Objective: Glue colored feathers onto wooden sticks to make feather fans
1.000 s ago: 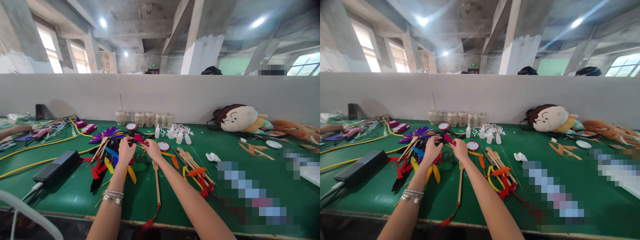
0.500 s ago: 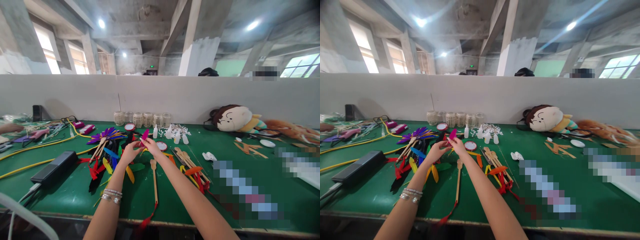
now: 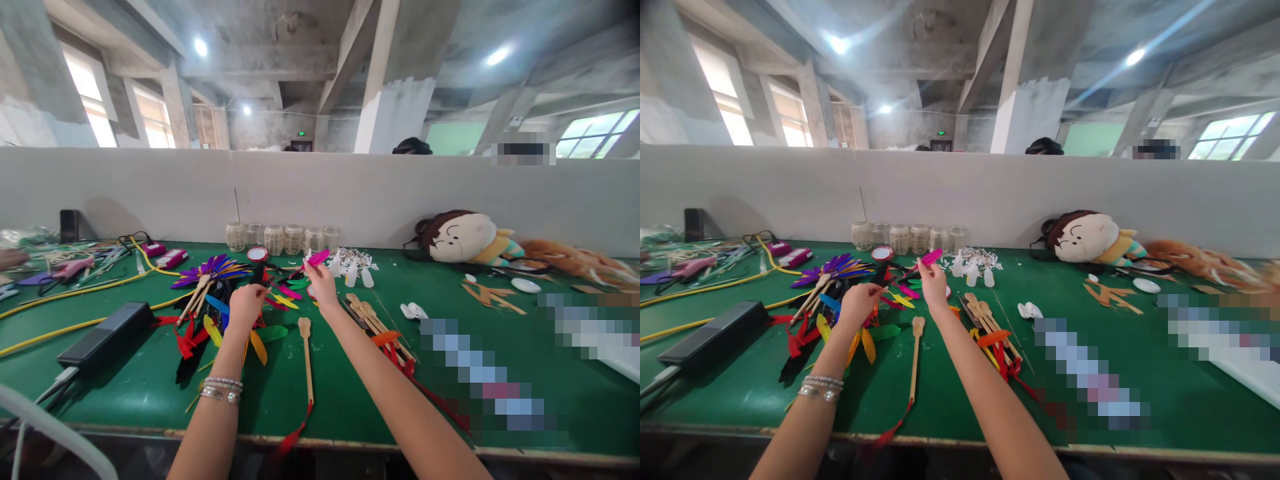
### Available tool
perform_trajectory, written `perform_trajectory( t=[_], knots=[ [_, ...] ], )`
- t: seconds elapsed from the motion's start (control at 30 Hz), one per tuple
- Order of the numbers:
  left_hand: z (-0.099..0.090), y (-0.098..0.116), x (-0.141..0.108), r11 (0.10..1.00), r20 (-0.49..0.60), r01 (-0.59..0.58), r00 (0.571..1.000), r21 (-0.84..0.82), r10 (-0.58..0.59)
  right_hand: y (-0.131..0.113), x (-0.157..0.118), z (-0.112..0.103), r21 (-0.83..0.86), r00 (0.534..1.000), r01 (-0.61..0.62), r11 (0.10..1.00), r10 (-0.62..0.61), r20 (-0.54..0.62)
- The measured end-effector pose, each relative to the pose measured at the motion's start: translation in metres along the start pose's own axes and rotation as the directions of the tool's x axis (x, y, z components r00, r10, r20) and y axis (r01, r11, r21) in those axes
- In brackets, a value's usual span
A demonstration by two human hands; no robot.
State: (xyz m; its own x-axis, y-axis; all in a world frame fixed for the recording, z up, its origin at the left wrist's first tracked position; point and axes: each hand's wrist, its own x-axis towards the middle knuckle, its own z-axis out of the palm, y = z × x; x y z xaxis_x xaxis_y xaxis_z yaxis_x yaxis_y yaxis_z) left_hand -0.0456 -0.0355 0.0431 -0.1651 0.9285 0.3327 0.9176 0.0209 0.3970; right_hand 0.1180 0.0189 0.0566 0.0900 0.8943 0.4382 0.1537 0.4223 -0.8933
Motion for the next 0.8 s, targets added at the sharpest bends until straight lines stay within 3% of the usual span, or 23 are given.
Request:
perform_trajectory(
  t=[0.17, 0.27, 0.33, 0.5, 0.63, 0.7, 0.8],
  knots=[
    [0.002, -0.006, -0.002, 0.974, -0.118, 0.125, 0.987, 0.186, -0.104, -0.015, -0.016, -0.032, 0.067, 0.995, -0.061, 0.996, 0.056, 0.081],
    [0.001, -0.004, -0.003, 0.980, -0.228, 0.147, 0.967, 0.132, -0.114, -0.024, -0.035, -0.049, 0.096, 0.985, -0.133, 0.987, 0.120, 0.125],
    [-0.005, 0.000, -0.004, 0.992, -0.244, 0.108, 0.966, 0.071, -0.088, -0.029, -0.048, -0.059, 0.089, 0.979, -0.165, 0.982, 0.152, 0.134],
    [-0.031, 0.008, -0.010, 0.997, -0.095, -0.003, 0.995, 0.073, 0.010, -0.028, -0.068, -0.078, 0.128, 0.968, -0.229, 0.965, 0.213, 0.130],
    [-0.043, 0.004, -0.037, 0.987, -0.017, -0.137, 0.990, 0.084, 0.139, -0.016, -0.066, -0.086, 0.174, 0.961, -0.274, 0.946, 0.263, 0.084],
    [-0.038, -0.002, -0.063, 0.967, 0.072, -0.249, 0.967, 0.060, 0.245, -0.010, -0.064, -0.088, 0.190, 0.959, -0.283, 0.940, 0.274, 0.076],
    [-0.021, -0.013, -0.106, 0.902, 0.147, -0.429, 0.897, 0.054, 0.418, -0.007, -0.064, -0.092, 0.227, 0.957, -0.291, 0.929, 0.279, 0.082]
  ],
)
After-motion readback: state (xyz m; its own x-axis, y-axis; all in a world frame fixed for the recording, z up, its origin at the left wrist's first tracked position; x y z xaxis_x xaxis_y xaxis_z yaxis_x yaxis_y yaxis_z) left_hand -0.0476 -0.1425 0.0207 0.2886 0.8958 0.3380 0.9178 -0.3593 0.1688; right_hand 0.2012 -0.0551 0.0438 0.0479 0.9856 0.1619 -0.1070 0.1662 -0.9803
